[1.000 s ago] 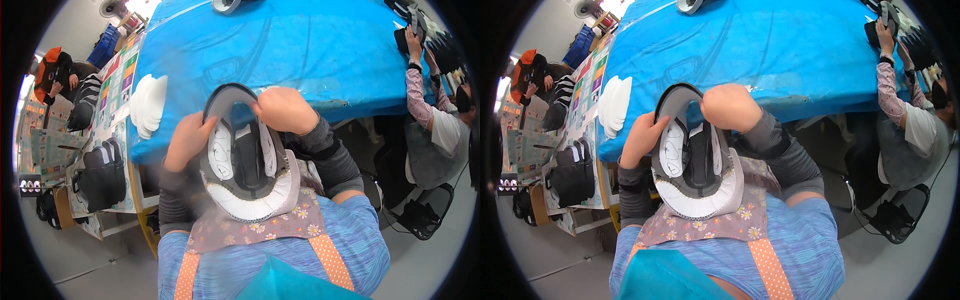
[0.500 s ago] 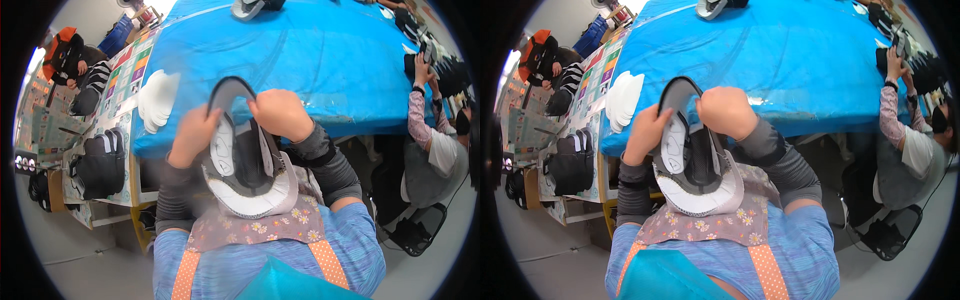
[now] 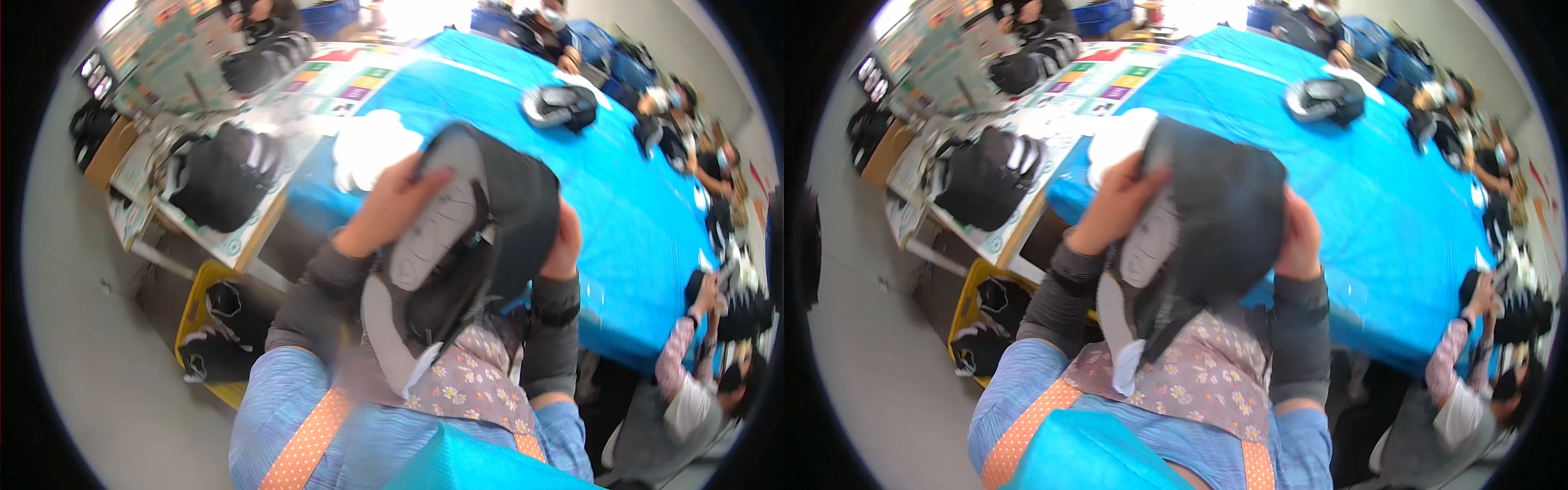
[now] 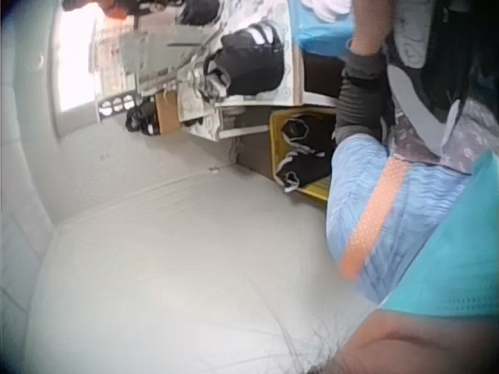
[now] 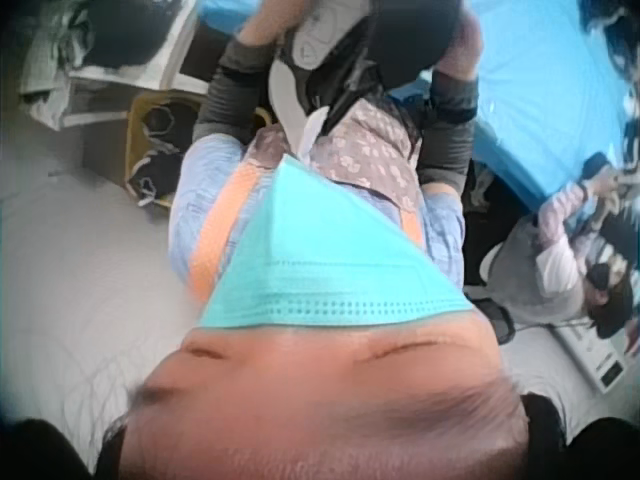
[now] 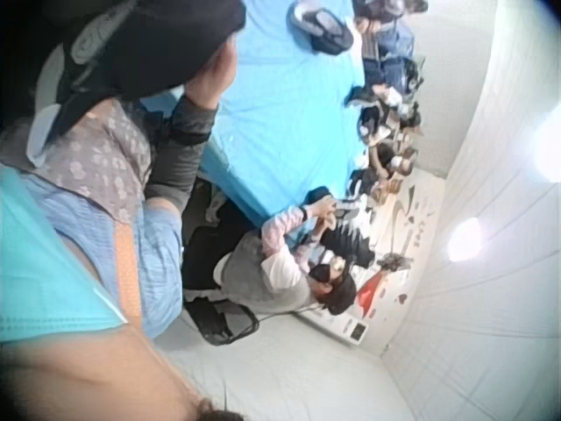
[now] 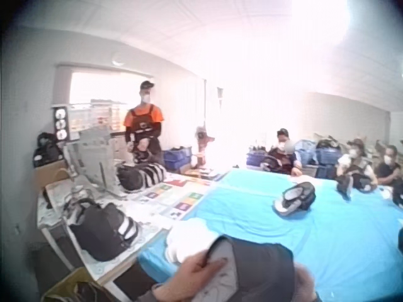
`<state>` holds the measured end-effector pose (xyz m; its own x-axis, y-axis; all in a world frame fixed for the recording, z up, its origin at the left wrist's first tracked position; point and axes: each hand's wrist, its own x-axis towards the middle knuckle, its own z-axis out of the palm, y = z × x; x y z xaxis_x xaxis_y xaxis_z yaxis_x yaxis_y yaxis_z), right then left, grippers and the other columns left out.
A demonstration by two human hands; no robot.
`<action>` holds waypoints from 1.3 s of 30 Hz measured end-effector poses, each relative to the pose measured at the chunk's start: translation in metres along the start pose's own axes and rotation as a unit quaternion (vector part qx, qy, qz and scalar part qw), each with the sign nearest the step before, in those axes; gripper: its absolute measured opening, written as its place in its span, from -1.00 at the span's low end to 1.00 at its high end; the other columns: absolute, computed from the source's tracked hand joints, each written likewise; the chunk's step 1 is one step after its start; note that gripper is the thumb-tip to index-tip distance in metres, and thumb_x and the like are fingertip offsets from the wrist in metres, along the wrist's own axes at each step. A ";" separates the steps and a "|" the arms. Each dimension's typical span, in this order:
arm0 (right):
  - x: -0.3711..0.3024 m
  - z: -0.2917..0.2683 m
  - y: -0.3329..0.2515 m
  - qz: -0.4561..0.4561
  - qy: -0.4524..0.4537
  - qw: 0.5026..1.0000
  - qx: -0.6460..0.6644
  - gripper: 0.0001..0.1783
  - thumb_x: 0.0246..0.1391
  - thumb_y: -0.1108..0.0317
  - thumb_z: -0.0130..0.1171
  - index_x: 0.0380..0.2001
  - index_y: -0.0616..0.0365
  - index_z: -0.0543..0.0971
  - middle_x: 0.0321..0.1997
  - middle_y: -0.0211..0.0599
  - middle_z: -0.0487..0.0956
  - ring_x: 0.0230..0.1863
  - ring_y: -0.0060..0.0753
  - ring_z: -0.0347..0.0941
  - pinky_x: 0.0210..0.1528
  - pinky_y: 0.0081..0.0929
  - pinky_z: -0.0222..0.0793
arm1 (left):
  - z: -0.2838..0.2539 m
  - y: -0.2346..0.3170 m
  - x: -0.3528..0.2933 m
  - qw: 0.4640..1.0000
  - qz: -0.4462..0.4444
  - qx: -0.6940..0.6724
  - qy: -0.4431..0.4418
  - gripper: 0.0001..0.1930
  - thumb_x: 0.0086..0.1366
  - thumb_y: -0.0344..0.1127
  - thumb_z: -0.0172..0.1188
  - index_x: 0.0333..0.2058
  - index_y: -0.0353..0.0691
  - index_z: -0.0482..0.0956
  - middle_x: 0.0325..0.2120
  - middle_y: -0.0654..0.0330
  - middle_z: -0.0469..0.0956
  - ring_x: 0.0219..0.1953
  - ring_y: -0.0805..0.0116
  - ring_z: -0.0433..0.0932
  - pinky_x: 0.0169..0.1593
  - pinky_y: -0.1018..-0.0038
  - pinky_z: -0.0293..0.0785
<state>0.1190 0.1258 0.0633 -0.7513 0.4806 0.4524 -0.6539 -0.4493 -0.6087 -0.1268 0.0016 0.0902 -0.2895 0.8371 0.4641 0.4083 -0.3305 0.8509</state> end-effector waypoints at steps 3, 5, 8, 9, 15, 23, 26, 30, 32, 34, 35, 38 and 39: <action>-0.006 0.001 0.012 -0.024 0.070 0.990 -0.118 -0.40 0.47 0.04 -0.27 0.18 0.36 0.48 0.14 -0.10 0.59 0.10 -0.29 0.53 0.17 -0.34 0.43 | 0.002 -0.006 -0.008 0.979 -0.049 -0.197 -0.015 -0.73 0.44 -0.31 0.18 0.00 -0.37 0.55 -0.23 0.28 0.61 -0.23 0.62 0.51 -0.18 0.61 0.49; -0.008 -0.002 0.016 0.050 -0.003 0.994 -0.093 -0.34 0.45 -0.08 -0.27 0.21 0.28 0.46 0.18 -0.10 0.57 0.16 -0.21 0.52 0.23 -0.29 0.40 | -0.007 -0.001 -0.014 0.976 -0.017 -0.212 0.043 -0.74 0.45 -0.34 0.18 0.01 -0.38 0.55 -0.20 0.27 0.62 -0.20 0.59 0.54 -0.14 0.59 0.52; -0.008 0.008 0.052 0.037 0.180 0.978 -0.096 -0.36 0.45 -0.14 -0.26 -0.01 0.25 0.56 -0.16 -0.25 0.63 -0.15 -0.36 0.49 -0.04 -0.40 0.39 | -0.025 0.000 -0.023 0.940 0.025 -0.284 0.188 -0.72 0.42 -0.30 0.22 0.00 -0.36 0.56 -0.27 0.26 0.66 -0.30 0.58 0.56 -0.23 0.56 0.53; 0.000 0.031 0.061 0.036 0.304 0.938 -0.165 -0.35 0.47 -0.13 -0.27 -0.15 0.25 0.59 -0.36 -0.34 0.61 -0.44 -0.51 0.44 -0.30 -0.52 0.37 | -0.031 -0.002 -0.029 0.938 0.026 -0.285 0.197 -0.72 0.42 -0.30 0.22 0.00 -0.36 0.56 -0.27 0.26 0.66 -0.30 0.58 0.56 -0.23 0.56 0.53; 0.032 0.055 0.017 -0.021 -0.023 0.910 -0.414 -0.52 0.38 0.16 0.06 0.16 0.35 0.45 -0.15 -0.39 0.56 -0.45 -0.69 0.30 -0.36 -0.66 0.24 | -0.076 -0.001 -0.044 0.903 0.351 0.158 0.194 -0.70 0.27 -0.41 0.26 -0.02 -0.31 0.59 -0.15 0.01 0.69 -0.19 0.17 0.71 -0.11 0.40 0.61; 0.118 0.134 0.059 -0.061 -0.172 0.807 -0.561 -0.65 0.06 0.55 0.36 -0.16 0.21 0.41 -0.19 -0.36 0.40 -0.23 -0.48 0.37 -0.09 -0.50 0.41 | -0.191 -0.051 -0.082 0.801 0.375 0.211 0.416 -0.27 0.35 0.15 0.15 0.25 -0.30 0.23 0.11 -0.17 0.48 0.12 -0.08 0.51 0.20 0.13 0.38; 0.171 0.156 0.067 -0.191 -0.215 0.697 -0.657 -0.64 0.07 0.47 0.38 -0.14 0.25 0.43 -0.19 -0.26 0.41 -0.24 -0.36 0.43 -0.14 -0.48 0.43 | -0.254 -0.069 -0.088 0.748 0.333 0.266 0.508 -0.01 0.32 0.18 0.24 0.40 -0.30 -0.12 0.37 -0.18 0.13 0.41 -0.02 0.16 0.46 0.07 -0.04; 0.249 0.184 0.110 -0.261 -0.206 0.677 -0.657 -0.66 0.19 0.29 0.31 -0.13 0.28 0.46 -0.15 -0.14 0.46 -0.19 -0.13 0.51 -0.14 -0.36 0.46 | -0.332 -0.118 -0.130 0.808 0.117 0.277 0.506 0.06 0.17 -0.13 0.48 0.44 -0.24 -0.07 0.43 -0.05 0.04 0.48 0.11 0.00 0.48 0.23 -0.12; 0.297 0.188 0.144 -0.276 -0.215 0.661 -0.664 -0.63 0.20 0.21 0.30 -0.13 0.28 0.48 -0.11 -0.06 0.47 -0.15 0.01 0.50 -0.09 -0.28 0.45 | -0.341 -0.132 -0.135 0.838 0.073 0.291 0.455 0.00 0.12 -0.22 0.51 0.43 -0.14 0.08 0.42 0.04 0.10 0.46 0.18 0.05 0.46 0.24 -0.04; 0.336 0.186 0.177 -0.318 -0.225 0.637 -0.665 -0.61 0.19 0.16 0.30 -0.14 0.27 0.50 -0.09 0.00 0.48 -0.10 0.11 0.49 -0.03 -0.22 0.45 | -0.324 -0.129 -0.115 0.866 0.011 0.199 0.460 0.01 -0.01 -0.30 0.57 0.36 -0.33 0.15 0.30 -0.01 0.28 0.34 0.16 0.24 0.39 0.30 0.12; 0.349 0.190 0.199 -0.331 -0.231 0.649 -0.645 -0.60 0.19 0.13 0.30 -0.15 0.27 0.50 -0.08 0.02 0.49 -0.08 0.14 0.49 0.00 -0.20 0.45 | -0.322 -0.131 -0.115 0.858 -0.022 0.200 0.472 -0.02 0.00 -0.29 0.56 0.34 -0.34 0.18 0.25 -0.02 0.34 0.28 0.16 0.32 0.34 0.31 0.20; 0.366 0.206 0.253 -0.259 -0.253 0.669 -0.649 -0.56 0.21 0.04 0.24 -0.13 0.24 0.53 -0.04 0.06 0.49 -0.02 0.16 0.51 0.04 -0.15 0.46 | -0.317 -0.138 -0.116 0.856 0.000 0.167 0.490 -0.08 0.02 -0.28 0.55 0.30 -0.34 0.22 0.16 -0.02 0.42 0.17 0.17 0.42 0.24 0.32 0.34; 0.367 0.210 0.269 -0.249 -0.270 0.664 -0.651 -0.55 0.22 0.02 0.22 -0.13 0.23 0.53 -0.03 0.06 0.49 -0.01 0.16 0.52 0.05 -0.15 0.47 | -0.317 -0.139 -0.114 0.856 -0.001 0.167 0.489 -0.08 0.02 -0.28 0.55 0.30 -0.34 0.22 0.16 -0.02 0.42 0.17 0.17 0.42 0.24 0.32 0.34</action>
<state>-0.3515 0.0227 0.2025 -0.6236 -0.1721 0.7626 -0.4655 0.8654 -0.1854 -0.4246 -0.1862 -0.0033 -0.8101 0.0173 0.5860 0.5847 -0.0499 0.8097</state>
